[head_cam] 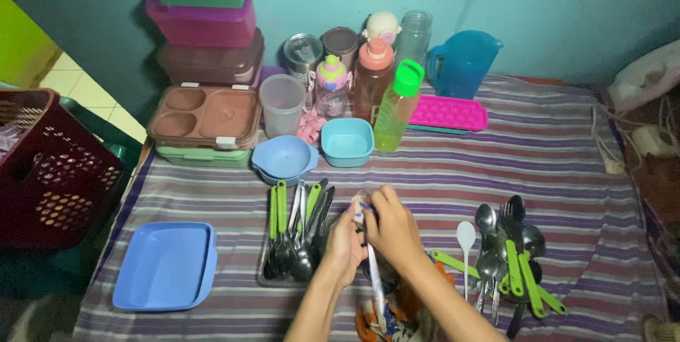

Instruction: The person removes spoons and forks from a holder, wipes each utensil with a cloth, and places them into a tray.

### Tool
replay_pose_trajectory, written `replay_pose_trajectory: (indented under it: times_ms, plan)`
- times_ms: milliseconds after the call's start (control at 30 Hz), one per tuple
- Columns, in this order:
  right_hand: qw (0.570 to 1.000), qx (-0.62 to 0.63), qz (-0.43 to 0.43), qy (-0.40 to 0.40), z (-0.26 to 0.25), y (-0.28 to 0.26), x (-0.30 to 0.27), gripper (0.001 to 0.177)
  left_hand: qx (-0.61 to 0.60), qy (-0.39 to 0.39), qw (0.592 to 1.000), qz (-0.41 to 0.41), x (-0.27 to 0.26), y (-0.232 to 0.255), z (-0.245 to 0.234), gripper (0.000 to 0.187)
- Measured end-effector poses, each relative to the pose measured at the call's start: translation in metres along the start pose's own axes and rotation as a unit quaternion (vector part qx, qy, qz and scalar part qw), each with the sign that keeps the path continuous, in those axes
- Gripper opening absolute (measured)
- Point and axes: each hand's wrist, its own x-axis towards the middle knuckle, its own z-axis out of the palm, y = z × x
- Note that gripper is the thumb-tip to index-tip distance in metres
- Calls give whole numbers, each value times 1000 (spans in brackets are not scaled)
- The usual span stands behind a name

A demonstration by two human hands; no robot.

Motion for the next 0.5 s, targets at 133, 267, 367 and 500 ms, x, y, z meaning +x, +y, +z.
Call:
replay_pose_trajectory:
  times_ms: [133,267,367,500]
  plan:
    - [998,18,40,49,9,1,19,15,14,-3,1000,10,-3,1,0,43]
    - [993,103,-60,9,12,3,4,21,-101,-28,990,91,3,-2,-1,47]
    - [993,99,-17,-55,5,2,-8,15,-144,9,988,51,-2,1,-2,61]
    - [999,36,-6,-11,8,12,0,16,-98,-24,995,19,-8,-13,6,43]
